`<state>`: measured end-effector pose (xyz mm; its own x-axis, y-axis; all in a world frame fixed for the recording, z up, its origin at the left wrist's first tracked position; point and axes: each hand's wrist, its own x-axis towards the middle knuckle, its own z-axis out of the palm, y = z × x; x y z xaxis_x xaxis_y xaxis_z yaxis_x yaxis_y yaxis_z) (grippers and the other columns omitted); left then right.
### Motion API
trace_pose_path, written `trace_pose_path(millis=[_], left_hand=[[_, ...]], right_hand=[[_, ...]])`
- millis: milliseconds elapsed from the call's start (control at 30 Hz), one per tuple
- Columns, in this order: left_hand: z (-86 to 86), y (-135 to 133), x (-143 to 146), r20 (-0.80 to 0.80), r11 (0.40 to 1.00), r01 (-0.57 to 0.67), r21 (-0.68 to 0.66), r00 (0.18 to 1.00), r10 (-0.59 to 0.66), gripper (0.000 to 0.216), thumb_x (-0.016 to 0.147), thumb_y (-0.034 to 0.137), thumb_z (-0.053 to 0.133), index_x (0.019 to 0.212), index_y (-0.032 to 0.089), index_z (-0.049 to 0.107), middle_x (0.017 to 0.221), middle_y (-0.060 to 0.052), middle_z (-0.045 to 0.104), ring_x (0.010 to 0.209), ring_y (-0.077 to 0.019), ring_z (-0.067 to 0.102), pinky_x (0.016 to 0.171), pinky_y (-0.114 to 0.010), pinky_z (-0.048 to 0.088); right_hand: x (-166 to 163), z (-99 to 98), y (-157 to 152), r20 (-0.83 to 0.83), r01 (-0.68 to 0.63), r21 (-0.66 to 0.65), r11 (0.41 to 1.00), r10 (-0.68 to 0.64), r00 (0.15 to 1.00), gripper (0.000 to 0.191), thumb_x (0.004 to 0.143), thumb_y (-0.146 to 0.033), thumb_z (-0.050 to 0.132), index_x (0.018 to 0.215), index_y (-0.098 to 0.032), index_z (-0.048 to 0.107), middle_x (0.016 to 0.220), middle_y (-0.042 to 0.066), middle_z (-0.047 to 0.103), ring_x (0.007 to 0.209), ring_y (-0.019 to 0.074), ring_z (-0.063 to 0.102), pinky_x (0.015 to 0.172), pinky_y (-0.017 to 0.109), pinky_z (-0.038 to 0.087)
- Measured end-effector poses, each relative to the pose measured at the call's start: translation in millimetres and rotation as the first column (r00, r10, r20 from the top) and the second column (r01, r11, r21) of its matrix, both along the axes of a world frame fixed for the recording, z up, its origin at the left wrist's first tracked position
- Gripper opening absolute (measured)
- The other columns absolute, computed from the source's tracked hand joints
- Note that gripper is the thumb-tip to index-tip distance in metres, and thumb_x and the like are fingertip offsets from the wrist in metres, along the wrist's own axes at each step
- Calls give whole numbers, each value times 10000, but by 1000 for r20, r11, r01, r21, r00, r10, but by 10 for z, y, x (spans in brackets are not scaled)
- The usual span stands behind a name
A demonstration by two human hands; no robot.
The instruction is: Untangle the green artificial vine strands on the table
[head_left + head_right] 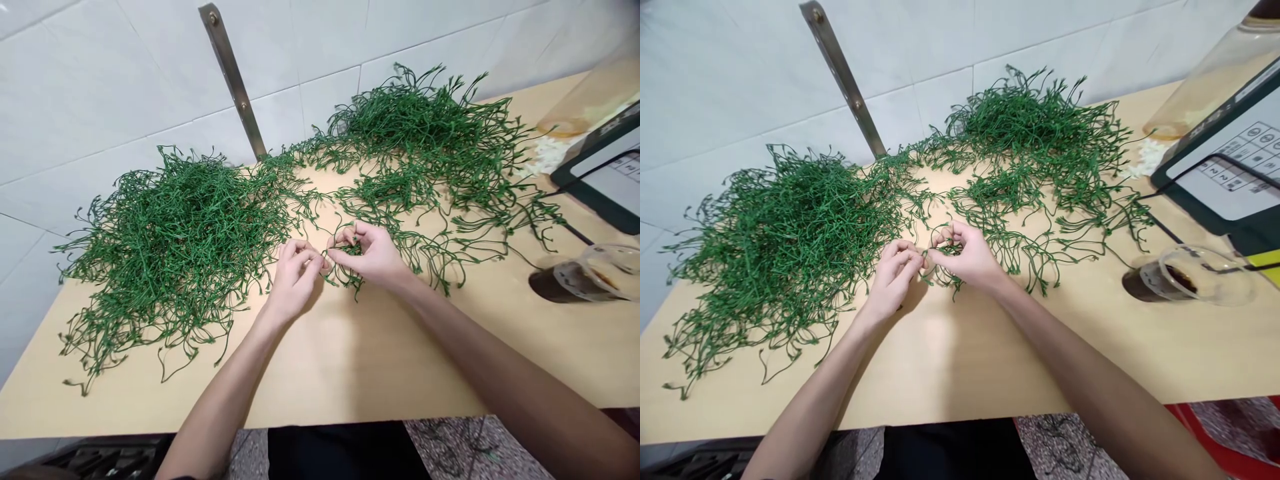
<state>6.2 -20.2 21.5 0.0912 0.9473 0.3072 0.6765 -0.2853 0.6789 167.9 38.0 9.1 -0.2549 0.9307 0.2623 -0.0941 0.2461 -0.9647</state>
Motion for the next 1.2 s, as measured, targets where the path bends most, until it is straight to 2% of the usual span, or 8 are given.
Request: trace_pose_path(millis=[167,433,533,667,867,933,1067,1200], left_hand=[[16,8,-14,150,1000,18,-9,989,-17,355,986,372,459,881,216,760,1247,-97,582,1123,-233,564,1052,-423,462],[-3,30,-23,399,992,122,13,910,-117,373,1001,391,432,932,229,760,1250,-93,659,1230,-233,583,1087,-450,481],[31,18,-10,369,996,90,-22,926,-76,301,982,361,481,1016,232,750,1211,-95,688,1231,-237,587,1043,-434,507],[26,16,1,317,997,51,-61,948,-29,282,948,288,538,1175,216,688,1172,-98,687,1077,-198,646,852,-309,555],[-104,48,-28,-27,996,-16,88,999,18,162,905,250,614,1009,201,729,919,-59,693,933,-198,610,860,-334,510],[-118,53,-44,-76,986,-98,135,991,109,132,892,268,638,954,209,738,904,-57,660,936,-210,585,876,-363,503],[-90,60,-100,-86,880,-380,285,904,418,186,870,298,660,1031,243,736,1203,-105,563,1171,-284,477,1028,-487,425],[-52,53,-133,-83,837,-420,352,876,475,375,866,260,649,1240,280,639,1496,-109,376,1413,-348,279,1139,-582,285]], right_hand=[[20,4,19,-43,14,-51,999,-16,999,393,611,-255,780,647,-231,389,735,3,602,707,159,611,699,326,535],[35,39,17,-45,12,-115,993,-17,999,437,603,-286,808,669,-234,380,758,25,645,789,195,661,708,333,537],[33,47,5,-36,27,-133,991,-32,999,437,592,-279,807,668,-233,379,751,20,644,774,188,659,661,303,517],[37,57,-4,-16,23,-132,991,-25,1000,436,582,-267,803,659,-232,374,725,8,636,734,173,651,603,272,493],[41,67,-16,-22,-35,-114,993,32,999,507,570,-335,851,660,-235,362,699,4,631,714,176,660,626,288,510],[35,60,-13,-29,-3,-104,995,0,1000,503,571,-356,857,662,-233,378,699,7,641,707,179,666,650,302,520],[18,23,3,21,88,-78,993,-87,996,452,564,-380,874,683,-221,468,714,12,670,725,193,679,728,350,544],[4,-40,25,69,96,-7,995,-95,993,272,639,-344,832,748,-194,632,797,49,716,766,207,699,784,373,553]])
